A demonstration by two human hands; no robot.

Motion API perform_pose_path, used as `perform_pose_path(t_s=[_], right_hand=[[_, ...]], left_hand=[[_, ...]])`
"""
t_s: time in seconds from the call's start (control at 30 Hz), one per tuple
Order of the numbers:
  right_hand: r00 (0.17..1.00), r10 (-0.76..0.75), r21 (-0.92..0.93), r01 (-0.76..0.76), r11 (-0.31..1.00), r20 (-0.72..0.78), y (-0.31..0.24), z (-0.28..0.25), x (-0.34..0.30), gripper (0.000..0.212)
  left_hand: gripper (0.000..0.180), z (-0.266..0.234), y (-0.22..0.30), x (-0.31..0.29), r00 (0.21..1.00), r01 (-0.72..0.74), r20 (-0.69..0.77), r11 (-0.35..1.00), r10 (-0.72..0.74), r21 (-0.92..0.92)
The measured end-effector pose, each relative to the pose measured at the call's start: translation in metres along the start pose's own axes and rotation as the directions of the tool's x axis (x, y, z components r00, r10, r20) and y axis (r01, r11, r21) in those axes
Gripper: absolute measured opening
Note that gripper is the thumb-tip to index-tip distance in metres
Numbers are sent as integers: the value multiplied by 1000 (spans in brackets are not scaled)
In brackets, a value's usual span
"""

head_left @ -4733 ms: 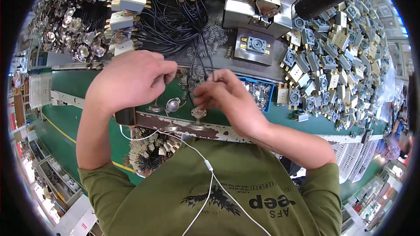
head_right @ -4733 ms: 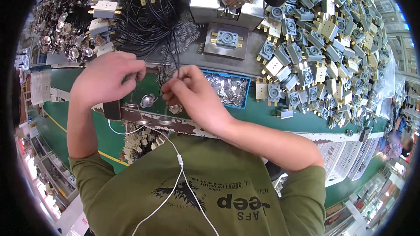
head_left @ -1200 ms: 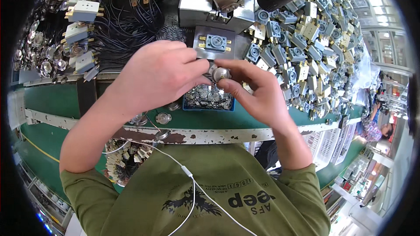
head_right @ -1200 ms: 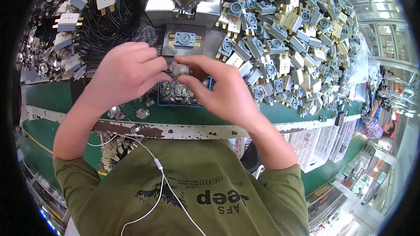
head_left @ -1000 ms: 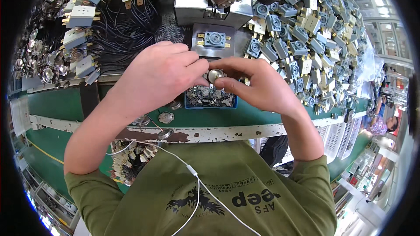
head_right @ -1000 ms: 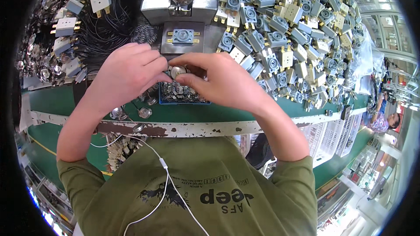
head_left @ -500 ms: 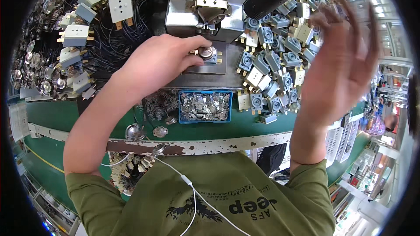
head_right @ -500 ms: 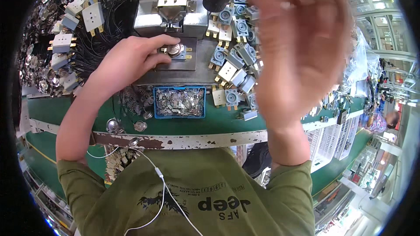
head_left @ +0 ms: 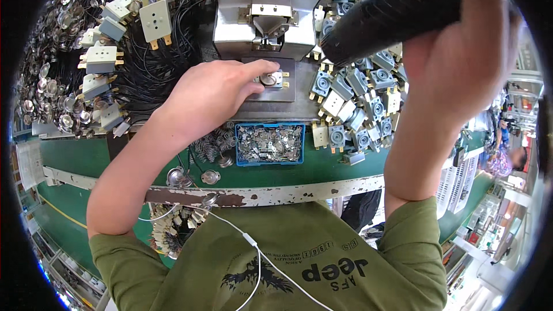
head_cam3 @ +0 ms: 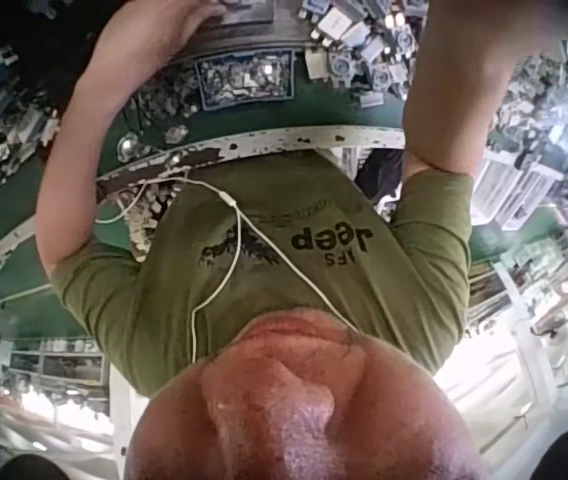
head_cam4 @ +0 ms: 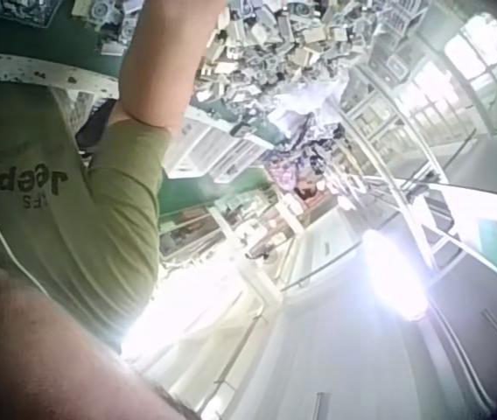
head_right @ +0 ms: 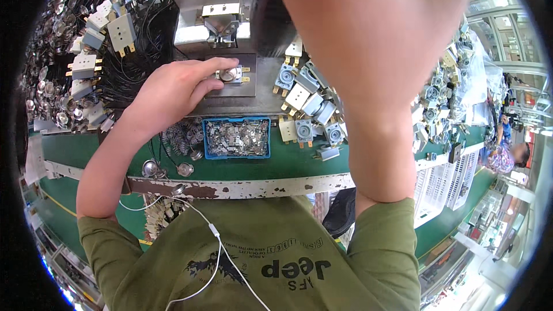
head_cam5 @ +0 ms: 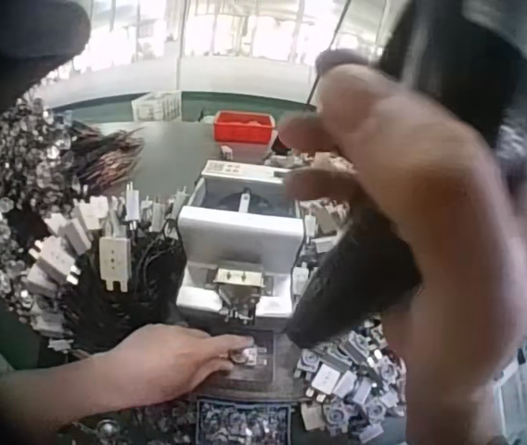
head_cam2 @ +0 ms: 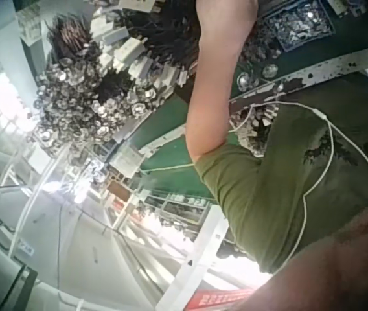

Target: Assembling small electronic components and scanning them using a handheld device on a factory production line.

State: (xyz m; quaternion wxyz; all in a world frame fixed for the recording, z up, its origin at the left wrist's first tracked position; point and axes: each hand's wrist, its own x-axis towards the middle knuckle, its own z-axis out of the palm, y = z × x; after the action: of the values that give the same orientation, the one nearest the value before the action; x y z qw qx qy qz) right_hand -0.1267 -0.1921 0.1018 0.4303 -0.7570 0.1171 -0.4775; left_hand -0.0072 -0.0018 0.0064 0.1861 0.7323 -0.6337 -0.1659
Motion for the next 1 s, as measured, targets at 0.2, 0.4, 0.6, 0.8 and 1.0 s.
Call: perform_pose_path(t_s=[0.2, 0.4, 0.6, 0.8, 1.0], right_hand=[[996, -73, 145, 79, 986, -46, -6, 11, -3, 48], [981, -103, 239, 142, 961, -167, -36, 43, -6, 29], [984, -66, 274, 109, 956, -164, -29, 51, -12, 21], [989, 63, 305, -19, 952, -135, -44, 56, -18, 24], [977, 96, 273, -41, 961, -193, -42, 63, -20, 33]], left_hand=[[32, -1, -1, -2, 999, -33, -20, 999, 33, 7], [33, 0, 1, -3, 1000, 14, 4, 1000, -14, 2], [35, 0, 0, -3, 999, 25, 31, 1000, -24, -3], [42, 2, -2, -3, 999, 33, 25, 999, -33, -6], [42, 0, 0, -2, 997, 45, 56, 999, -45, 2]])
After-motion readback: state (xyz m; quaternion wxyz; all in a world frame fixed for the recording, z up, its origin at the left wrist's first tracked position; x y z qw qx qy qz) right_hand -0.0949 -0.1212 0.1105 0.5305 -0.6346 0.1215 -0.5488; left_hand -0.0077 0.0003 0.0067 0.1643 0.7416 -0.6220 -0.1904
